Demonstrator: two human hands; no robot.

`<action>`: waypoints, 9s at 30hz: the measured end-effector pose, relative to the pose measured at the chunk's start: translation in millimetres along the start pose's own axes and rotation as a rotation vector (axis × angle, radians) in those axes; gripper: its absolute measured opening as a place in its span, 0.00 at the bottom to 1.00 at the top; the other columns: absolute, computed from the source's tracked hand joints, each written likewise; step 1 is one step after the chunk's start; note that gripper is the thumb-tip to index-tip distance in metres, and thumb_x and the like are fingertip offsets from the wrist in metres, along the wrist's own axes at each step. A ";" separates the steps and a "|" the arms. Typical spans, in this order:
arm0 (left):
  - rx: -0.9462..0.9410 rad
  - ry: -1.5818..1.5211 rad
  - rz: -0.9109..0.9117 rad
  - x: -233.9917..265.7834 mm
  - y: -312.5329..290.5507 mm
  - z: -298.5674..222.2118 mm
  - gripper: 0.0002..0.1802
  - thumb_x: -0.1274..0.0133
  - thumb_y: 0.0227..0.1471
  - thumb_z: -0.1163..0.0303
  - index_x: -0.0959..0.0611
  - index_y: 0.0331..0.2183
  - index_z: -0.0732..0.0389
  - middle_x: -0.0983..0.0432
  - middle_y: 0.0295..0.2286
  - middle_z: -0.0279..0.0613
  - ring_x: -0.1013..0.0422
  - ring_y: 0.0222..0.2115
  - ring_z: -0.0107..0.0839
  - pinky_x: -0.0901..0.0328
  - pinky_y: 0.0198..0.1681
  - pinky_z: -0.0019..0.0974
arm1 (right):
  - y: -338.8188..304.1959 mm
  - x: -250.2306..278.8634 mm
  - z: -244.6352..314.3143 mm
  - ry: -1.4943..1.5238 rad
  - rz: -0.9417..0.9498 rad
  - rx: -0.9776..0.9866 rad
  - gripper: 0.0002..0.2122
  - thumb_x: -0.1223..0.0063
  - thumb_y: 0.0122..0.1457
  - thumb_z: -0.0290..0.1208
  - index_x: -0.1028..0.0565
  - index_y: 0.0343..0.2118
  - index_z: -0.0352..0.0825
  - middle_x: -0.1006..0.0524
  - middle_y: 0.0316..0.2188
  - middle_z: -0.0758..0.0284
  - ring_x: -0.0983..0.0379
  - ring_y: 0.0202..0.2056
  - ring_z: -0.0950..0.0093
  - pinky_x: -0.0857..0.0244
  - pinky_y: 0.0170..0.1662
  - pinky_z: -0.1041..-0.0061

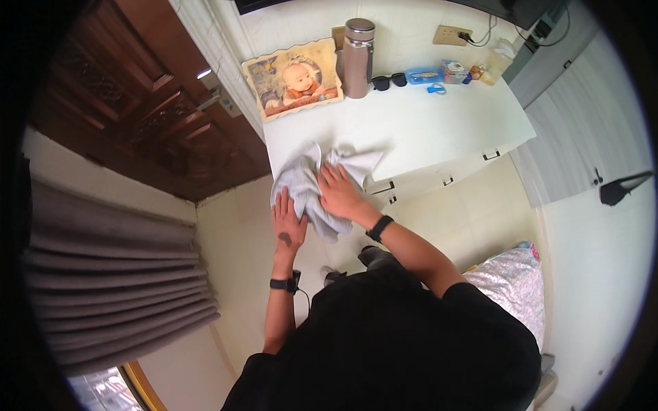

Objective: The person wipes various surfaces in a bedroom using a cloth, including the wall, a white cabinet top, a wooden door, a window frame and sill, and a curtain.

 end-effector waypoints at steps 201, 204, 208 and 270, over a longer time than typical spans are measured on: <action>0.050 -0.136 0.182 8.9 -131.7 -72.8 0.36 0.55 0.37 0.86 0.32 0.53 0.57 0.30 0.45 0.52 0.30 0.41 0.61 0.32 0.41 0.54 | -156.2 -2.5 68.8 0.398 0.064 0.339 0.27 0.48 0.48 0.21 0.36 0.54 0.23 0.26 0.39 0.52 0.27 0.42 0.57 0.38 0.47 0.63; 0.108 -0.064 0.171 3.2 -137.2 -87.1 0.34 0.54 0.39 0.85 0.33 0.52 0.58 0.31 0.44 0.53 0.29 0.39 0.62 0.32 0.39 0.55 | -158.4 -1.7 66.1 0.410 0.038 0.364 0.26 0.49 0.48 0.20 0.35 0.53 0.23 0.26 0.38 0.52 0.28 0.41 0.56 0.38 0.46 0.62; 0.164 0.072 0.126 -8.9 -149.8 -113.5 0.32 0.56 0.44 0.83 0.36 0.55 0.66 0.36 0.51 0.60 0.29 0.42 0.60 0.30 0.41 0.51 | -167.0 7.6 58.0 0.404 -0.019 0.426 0.25 0.49 0.46 0.19 0.34 0.51 0.23 0.26 0.38 0.52 0.29 0.43 0.57 0.38 0.46 0.62; -0.288 -0.291 0.320 -137.0 -142.7 -121.3 0.41 0.55 0.42 0.83 0.36 0.61 0.55 0.30 0.53 0.50 0.29 0.47 0.52 0.34 0.47 0.50 | -253.2 -12.6 -92.8 0.316 0.415 -0.218 0.18 0.46 0.48 0.22 0.24 0.45 0.36 0.22 0.41 0.54 0.28 0.46 0.53 0.33 0.49 0.56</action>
Point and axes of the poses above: each hand's wrist, its own y-axis towards the middle knuckle, its own x-axis out of the back of the hand, z = x × y, the point moved 2 cm from there along y, towards the middle knuckle
